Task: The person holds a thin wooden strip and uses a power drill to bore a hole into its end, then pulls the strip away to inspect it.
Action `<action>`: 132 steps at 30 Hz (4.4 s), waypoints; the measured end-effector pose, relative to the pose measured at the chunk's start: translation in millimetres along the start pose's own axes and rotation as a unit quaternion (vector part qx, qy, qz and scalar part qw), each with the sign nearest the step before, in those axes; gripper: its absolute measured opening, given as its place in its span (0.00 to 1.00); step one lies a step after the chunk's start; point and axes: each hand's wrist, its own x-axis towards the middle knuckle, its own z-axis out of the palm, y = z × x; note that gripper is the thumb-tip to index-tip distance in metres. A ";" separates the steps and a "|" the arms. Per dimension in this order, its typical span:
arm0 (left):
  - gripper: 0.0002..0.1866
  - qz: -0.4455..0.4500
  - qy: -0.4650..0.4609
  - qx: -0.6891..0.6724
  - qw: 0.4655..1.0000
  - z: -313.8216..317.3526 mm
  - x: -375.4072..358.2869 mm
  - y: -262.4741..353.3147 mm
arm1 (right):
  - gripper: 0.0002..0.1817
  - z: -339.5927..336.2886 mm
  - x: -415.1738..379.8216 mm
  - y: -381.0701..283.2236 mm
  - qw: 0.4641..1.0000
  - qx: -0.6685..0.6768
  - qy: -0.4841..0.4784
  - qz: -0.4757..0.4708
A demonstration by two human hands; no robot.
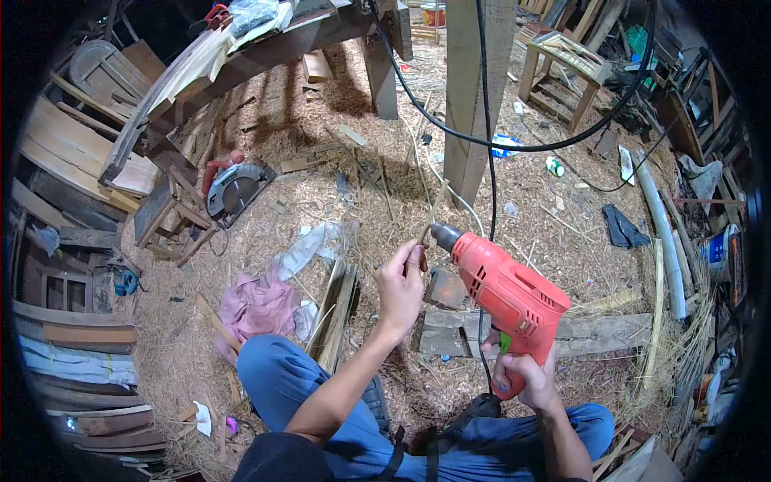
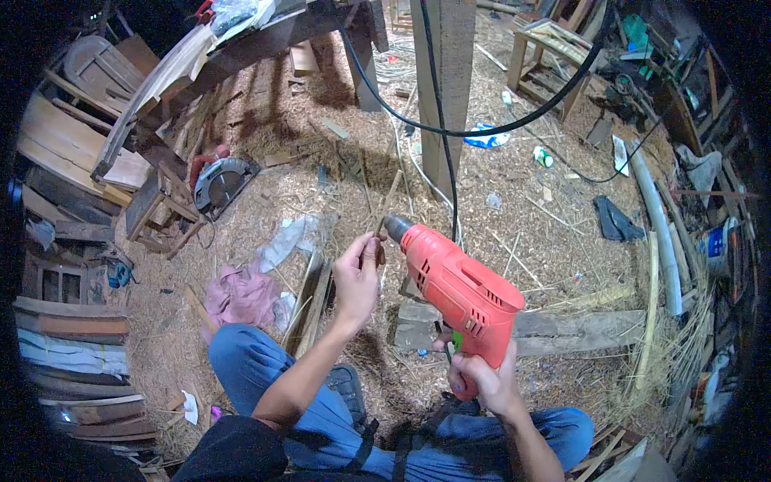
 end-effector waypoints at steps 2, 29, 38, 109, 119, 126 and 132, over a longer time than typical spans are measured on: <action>0.12 0.012 0.000 0.011 1.000 0.9 0.9 -3.1 | 0.22 -5.5 0.3 0.0 0.999 -0.035 -0.018 0.003; 0.14 -0.099 -0.101 -0.199 0.970 -9.4 3.5 6.6 | 0.16 0.3 -2.9 -5.2 0.995 -0.096 -0.023 -0.013; 0.14 -0.109 -0.085 -0.188 0.972 -8.1 2.3 7.4 | 0.15 2.3 -3.7 -4.5 0.996 -0.087 -0.030 -0.003; 0.16 -0.023 -0.045 -0.045 0.998 -3.9 0.2 -4.3 | 0.14 -5.9 0.1 -8.6 0.998 -0.050 -0.019 0.012; 0.16 -0.150 -0.073 -0.203 0.965 -23.0 16.2 5.7 | 0.16 -1.7 -0.5 -7.5 0.993 -0.121 -0.014 0.007; 0.19 -0.180 -0.108 -0.272 0.939 -18.0 9.0 13.7 | 0.16 0.9 -2.1 -7.0 0.995 -0.102 -0.012 0.002; 0.20 -0.139 -0.103 -0.225 0.959 -9.9 4.5 1.9 | 0.16 -0.6 -1.3 -7.3 0.989 -0.143 -0.030 -0.014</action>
